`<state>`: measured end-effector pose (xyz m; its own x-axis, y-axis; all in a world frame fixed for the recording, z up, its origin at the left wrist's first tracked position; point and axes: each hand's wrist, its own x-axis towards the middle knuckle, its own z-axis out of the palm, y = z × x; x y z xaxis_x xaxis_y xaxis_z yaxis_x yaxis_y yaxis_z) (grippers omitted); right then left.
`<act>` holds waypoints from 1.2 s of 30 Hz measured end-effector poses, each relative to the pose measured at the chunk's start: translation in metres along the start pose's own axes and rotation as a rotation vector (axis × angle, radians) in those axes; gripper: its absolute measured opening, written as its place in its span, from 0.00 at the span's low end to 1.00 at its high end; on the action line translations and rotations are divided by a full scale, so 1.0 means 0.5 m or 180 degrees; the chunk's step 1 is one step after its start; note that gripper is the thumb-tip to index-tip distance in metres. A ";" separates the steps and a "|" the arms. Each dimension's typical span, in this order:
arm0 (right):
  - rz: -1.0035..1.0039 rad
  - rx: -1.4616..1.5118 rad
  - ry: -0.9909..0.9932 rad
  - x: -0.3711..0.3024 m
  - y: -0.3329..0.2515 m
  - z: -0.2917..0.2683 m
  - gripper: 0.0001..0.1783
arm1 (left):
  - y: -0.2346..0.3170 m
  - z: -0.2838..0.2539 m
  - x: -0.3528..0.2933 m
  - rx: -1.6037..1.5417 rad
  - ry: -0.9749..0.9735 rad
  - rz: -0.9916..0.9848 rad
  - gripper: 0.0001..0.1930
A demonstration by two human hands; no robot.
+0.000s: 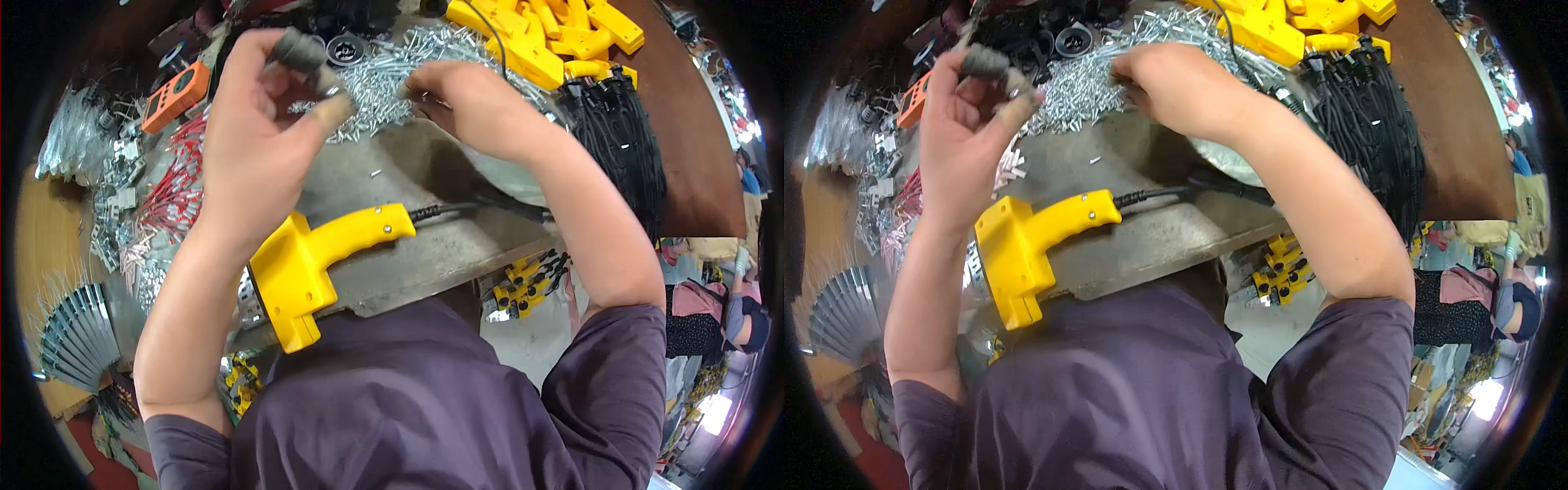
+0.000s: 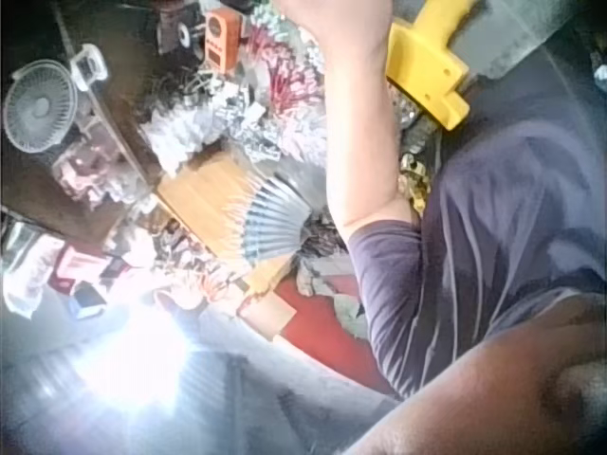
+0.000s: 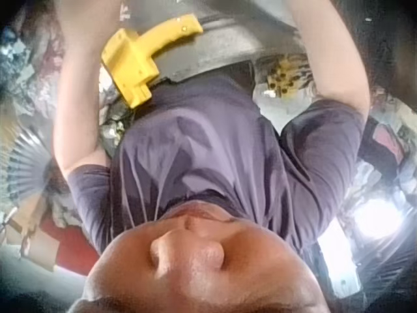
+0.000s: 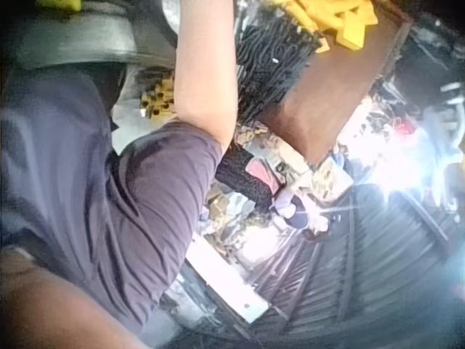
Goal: Assembling a yellow plastic electronic device by screwing components together, soldering wires, and installing internal parts.
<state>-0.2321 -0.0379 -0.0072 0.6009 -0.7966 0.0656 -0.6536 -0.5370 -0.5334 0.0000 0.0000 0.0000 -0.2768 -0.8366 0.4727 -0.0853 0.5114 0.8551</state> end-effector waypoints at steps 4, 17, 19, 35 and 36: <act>-0.0467 -0.1377 0.0418 0.006 0.065 0.045 0.10 | 0.012 -0.041 -0.011 -0.0333 -0.0341 -0.0861 0.18; -0.0413 0.2057 0.2159 -0.103 -0.140 0.056 0.13 | -0.037 -0.065 -0.044 -0.0007 -0.1048 -0.1710 0.16; 0.0005 0.3579 0.2232 -0.149 -0.183 0.130 0.10 | -0.029 -0.053 -0.043 -0.0116 -0.1153 -0.1689 0.18; 0.0584 0.4365 0.2129 -0.168 -0.225 0.276 0.13 | -0.064 -0.068 -0.055 -0.0713 -0.1321 -0.1313 0.20; 0.0557 0.4381 0.2206 -0.167 -0.229 0.277 0.12 | -0.061 -0.070 -0.055 -0.0897 -0.1379 -0.1387 0.20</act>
<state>-0.1437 0.1283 -0.0686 -0.0123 -0.9968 0.0786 0.4559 -0.0755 -0.8868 0.0439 0.0006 -0.0319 -0.6376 -0.7704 -0.0057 -0.0395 0.0253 0.9989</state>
